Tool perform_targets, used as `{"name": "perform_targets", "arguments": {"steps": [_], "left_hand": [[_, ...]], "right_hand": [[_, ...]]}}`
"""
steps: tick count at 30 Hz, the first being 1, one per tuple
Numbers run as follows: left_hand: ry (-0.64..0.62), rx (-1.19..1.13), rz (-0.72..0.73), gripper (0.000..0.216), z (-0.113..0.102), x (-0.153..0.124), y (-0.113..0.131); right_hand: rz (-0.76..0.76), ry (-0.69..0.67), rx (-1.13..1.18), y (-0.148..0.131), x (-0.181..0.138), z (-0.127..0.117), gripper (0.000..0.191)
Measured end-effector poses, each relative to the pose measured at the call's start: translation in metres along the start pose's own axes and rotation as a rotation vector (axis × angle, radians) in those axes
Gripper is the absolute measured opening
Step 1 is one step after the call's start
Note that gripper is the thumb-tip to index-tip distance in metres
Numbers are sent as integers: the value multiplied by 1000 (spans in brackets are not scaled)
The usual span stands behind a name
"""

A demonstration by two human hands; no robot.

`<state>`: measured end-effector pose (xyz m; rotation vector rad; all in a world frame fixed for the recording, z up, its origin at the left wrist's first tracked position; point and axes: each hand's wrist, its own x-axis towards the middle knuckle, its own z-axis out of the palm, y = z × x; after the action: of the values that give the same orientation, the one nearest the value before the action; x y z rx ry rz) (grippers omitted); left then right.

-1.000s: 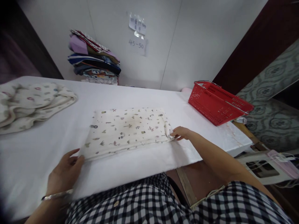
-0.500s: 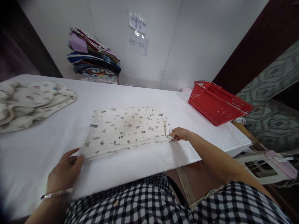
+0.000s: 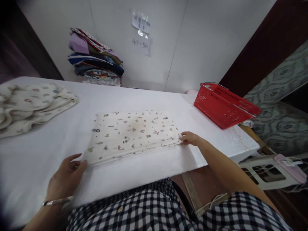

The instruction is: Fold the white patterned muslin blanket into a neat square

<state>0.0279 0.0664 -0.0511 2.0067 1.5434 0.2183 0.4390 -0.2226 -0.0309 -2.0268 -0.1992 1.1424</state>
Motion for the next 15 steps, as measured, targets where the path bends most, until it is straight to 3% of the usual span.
{"name": "perform_targets", "arguments": {"steps": [5, 10, 15], "left_hand": [[41, 21, 30, 38, 7, 1, -6], [51, 20, 79, 41, 11, 1, -12], [29, 4, 83, 41, 12, 2, -17]], "right_hand": [[2, 38, -118, -3, 4, -2, 48], [12, -12, -254, -11, 10, 9, 24], [-58, 7, -240, -14, 3, 21, 17]]}}
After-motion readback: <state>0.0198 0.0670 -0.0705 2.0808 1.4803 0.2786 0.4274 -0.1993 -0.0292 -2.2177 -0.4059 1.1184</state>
